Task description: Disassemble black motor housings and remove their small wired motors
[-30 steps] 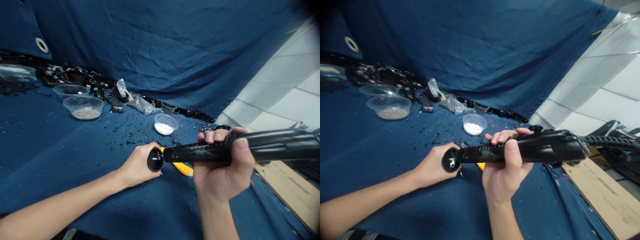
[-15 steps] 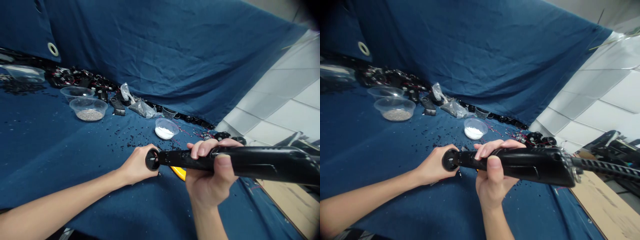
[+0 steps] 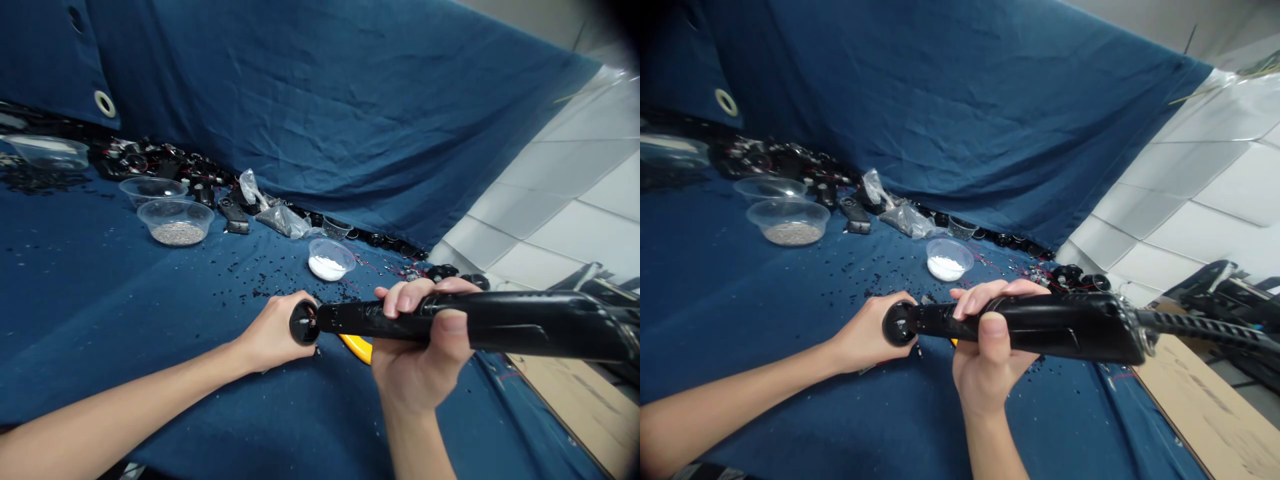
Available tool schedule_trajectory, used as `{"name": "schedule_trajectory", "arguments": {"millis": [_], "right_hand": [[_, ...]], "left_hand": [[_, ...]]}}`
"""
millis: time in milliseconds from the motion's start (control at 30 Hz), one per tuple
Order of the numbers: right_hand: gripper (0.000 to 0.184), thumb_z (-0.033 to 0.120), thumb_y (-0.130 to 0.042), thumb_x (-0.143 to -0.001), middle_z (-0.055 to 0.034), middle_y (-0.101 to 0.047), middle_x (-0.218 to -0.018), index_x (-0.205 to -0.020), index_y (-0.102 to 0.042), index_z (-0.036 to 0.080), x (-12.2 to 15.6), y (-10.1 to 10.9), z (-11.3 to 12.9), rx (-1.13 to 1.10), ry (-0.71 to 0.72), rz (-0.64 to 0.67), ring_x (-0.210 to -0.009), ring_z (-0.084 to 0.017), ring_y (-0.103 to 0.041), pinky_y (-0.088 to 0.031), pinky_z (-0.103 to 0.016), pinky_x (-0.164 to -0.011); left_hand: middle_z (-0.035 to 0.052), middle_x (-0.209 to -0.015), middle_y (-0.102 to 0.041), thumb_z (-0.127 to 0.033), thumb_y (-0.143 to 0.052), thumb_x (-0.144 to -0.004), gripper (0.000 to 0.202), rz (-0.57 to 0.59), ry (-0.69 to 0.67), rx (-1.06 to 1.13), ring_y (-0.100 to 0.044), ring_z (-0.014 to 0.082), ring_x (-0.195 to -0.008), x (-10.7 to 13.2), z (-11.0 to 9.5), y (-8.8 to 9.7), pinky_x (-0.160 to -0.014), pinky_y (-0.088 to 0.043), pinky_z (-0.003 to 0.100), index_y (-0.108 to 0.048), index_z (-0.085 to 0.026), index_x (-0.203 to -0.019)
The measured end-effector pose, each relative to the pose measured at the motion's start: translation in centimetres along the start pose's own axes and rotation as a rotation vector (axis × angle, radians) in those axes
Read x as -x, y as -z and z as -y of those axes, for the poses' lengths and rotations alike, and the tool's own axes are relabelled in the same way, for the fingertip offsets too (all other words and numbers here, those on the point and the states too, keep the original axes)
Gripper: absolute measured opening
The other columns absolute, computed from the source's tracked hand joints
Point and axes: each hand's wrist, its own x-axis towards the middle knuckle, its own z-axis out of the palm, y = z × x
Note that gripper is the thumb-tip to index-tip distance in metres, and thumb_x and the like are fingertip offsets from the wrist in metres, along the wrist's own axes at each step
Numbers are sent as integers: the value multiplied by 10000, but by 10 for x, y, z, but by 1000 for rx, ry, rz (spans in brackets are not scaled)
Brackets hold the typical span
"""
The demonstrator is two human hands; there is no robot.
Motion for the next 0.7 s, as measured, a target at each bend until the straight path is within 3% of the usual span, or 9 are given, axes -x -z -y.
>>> {"name": "schedule_trajectory", "arguments": {"millis": [367,600,700], "right_hand": [[259,343,-666,-800,60,-548,-689,-968,-501,237,0,2,-1,7,-21,16,-585,-108,-524,-541,-318,-728],[210,229,-631,-793,63,-538,-680,-947,-489,216,3,0,-1,-19,15,82,-583,-97,-516,-509,-306,-721],[218,185,-604,-785,74,-519,-647,-954,-471,222,4,-4,2,11,65,107,-559,-101,-496,-492,-314,-694]], "left_hand": [[-39,-729,-641,-95,-644,-612,275,-7,-13,-34,-593,138,-644,0,2,-1,-612,-434,222,-587,-180,-867],[-29,-765,-653,-91,-626,-612,293,-8,-25,-83,-611,151,-676,-3,4,2,-622,-435,226,-578,-187,-885],[-13,-792,-662,-98,-610,-617,279,43,-47,-166,-623,170,-702,-6,5,5,-620,-429,233,-573,-195,-876]]}}
